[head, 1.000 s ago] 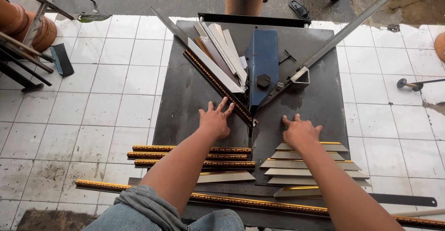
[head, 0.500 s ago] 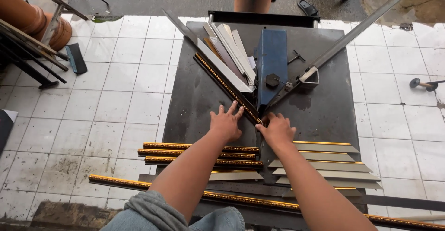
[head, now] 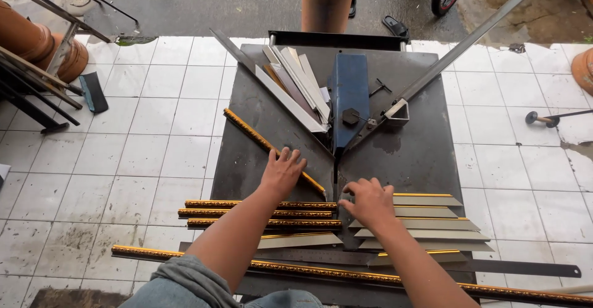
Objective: Measuring and marking decorative frame moldings on a cutting table using a pencil and ruler.
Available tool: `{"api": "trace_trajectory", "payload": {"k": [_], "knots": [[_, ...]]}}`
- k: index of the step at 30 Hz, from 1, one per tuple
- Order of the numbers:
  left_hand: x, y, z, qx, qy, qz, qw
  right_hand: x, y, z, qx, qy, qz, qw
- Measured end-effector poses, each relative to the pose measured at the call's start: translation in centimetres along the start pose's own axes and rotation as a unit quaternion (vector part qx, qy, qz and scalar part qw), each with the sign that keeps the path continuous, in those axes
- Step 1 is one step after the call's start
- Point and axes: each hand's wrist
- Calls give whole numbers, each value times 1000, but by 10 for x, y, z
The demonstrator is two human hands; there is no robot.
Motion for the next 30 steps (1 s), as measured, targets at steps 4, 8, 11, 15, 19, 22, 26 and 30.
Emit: {"api": "trace_trajectory", "payload": {"k": [4,8,11,15,19,22,26,30], "knots": [[-6,-7,6,17,-81,-9,997,7,0,4,11,28,-20,999],[19,50,15,106,-154,-19,982,5,-17,-7,1,74,-142,987],[33,78,20,212,-142,14,967,16,3,-14,-19,129,-248,960],[54,107,18,296,-91,46,950,34,31,-24,-48,216,-323,920],[69,117,21,299,-30,28,953,40,32,-63,-104,186,-354,911],[83,118,16,353,46,-23,934,49,43,-62,-263,0,-337,904],[93,125,-8,398,66,-91,910,63,70,-20,-475,-73,-286,829],[97,134,-36,409,75,-179,892,62,68,-3,-544,2,-211,812]]}}
Point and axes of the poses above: each hand's wrist, its own x-axis away from the middle knuckle, its own y-axis out of the back of the hand, z = x × y, and after that the axes turned 5 degrees about y, right-handed
